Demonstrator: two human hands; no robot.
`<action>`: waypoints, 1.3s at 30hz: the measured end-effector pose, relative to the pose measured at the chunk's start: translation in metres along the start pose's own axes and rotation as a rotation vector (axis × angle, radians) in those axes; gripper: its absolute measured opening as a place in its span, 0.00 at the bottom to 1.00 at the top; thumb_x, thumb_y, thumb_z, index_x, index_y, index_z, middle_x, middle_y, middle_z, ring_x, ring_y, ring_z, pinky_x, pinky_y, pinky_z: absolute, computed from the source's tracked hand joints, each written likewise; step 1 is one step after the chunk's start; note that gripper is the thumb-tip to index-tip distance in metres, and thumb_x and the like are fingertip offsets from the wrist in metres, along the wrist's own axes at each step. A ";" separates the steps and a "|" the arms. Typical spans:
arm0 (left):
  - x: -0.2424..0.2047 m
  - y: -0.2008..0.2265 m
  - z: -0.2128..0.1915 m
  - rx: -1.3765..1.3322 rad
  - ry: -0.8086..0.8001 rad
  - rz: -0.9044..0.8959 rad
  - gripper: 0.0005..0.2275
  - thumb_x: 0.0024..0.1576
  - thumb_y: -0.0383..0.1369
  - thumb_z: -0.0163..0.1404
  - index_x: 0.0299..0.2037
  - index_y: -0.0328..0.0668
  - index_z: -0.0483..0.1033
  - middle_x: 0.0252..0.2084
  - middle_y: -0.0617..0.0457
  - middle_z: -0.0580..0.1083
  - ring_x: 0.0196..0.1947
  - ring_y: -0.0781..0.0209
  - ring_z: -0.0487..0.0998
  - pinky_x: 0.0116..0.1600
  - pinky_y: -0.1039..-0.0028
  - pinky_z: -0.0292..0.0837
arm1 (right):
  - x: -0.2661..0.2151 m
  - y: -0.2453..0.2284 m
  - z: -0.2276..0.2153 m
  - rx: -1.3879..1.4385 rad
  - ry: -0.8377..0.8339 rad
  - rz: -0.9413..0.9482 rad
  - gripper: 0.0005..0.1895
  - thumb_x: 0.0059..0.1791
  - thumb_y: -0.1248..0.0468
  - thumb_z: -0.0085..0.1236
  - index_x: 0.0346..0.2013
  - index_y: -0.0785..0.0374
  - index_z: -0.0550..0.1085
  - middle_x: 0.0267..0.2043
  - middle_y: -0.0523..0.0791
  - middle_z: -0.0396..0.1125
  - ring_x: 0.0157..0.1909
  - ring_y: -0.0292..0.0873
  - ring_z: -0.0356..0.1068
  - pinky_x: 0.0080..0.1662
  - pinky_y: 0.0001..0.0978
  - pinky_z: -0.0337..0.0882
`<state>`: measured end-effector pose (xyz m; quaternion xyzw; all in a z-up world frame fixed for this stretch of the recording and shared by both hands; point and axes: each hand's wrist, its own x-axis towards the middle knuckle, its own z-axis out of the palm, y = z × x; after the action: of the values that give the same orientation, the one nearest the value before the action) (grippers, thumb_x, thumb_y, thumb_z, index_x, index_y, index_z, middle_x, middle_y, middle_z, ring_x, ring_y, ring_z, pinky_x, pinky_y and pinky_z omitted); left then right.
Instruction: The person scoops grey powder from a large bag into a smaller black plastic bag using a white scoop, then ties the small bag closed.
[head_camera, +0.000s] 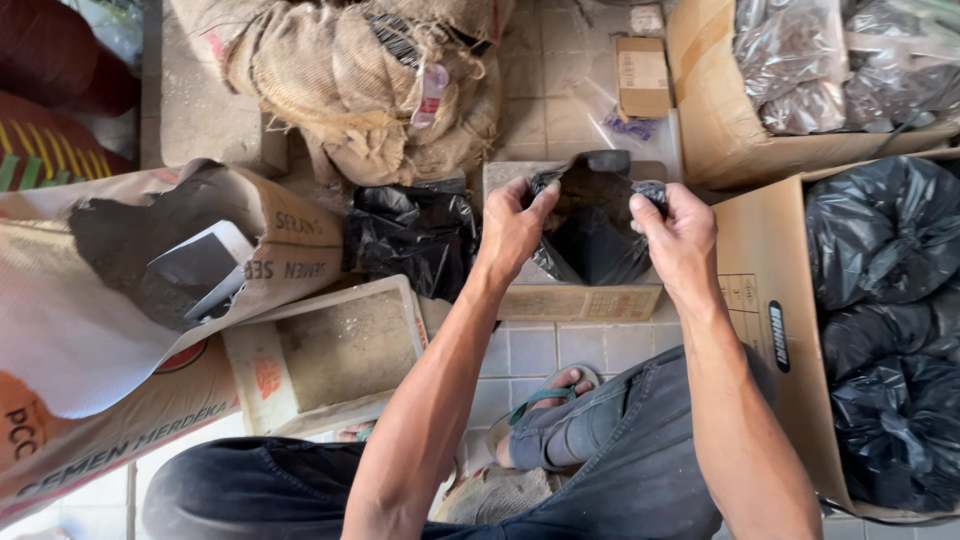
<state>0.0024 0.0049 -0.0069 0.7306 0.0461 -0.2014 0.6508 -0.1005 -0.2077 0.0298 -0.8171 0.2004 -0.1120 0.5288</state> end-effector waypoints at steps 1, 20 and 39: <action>-0.008 0.003 -0.014 0.002 0.009 -0.005 0.11 0.57 0.44 0.60 0.32 0.48 0.83 0.20 0.54 0.79 0.28 0.66 0.81 0.39 0.73 0.77 | -0.008 -0.012 0.005 0.004 -0.009 0.001 0.09 0.60 0.60 0.65 0.39 0.61 0.78 0.31 0.44 0.72 0.39 0.35 0.76 0.44 0.31 0.75; -0.147 0.109 -0.251 0.614 -0.062 -0.149 0.19 0.57 0.50 0.57 0.42 0.39 0.83 0.38 0.34 0.79 0.48 0.35 0.82 0.54 0.52 0.77 | -0.167 -0.236 0.145 -0.186 -0.598 -0.573 0.12 0.55 0.58 0.59 0.31 0.59 0.72 0.27 0.51 0.72 0.38 0.60 0.77 0.42 0.49 0.75; -0.186 -0.202 -0.390 -0.143 0.111 -0.398 0.31 0.66 0.64 0.47 0.49 0.41 0.87 0.43 0.46 0.79 0.47 0.56 0.75 0.57 0.67 0.72 | -0.216 -0.162 0.352 0.041 -0.985 -0.419 0.11 0.52 0.58 0.57 0.28 0.60 0.74 0.30 0.56 0.72 0.42 0.62 0.76 0.46 0.51 0.75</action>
<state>-0.1430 0.4490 -0.1010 0.6691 0.2392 -0.2816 0.6448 -0.1208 0.2356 0.0371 -0.7849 -0.2411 0.1776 0.5425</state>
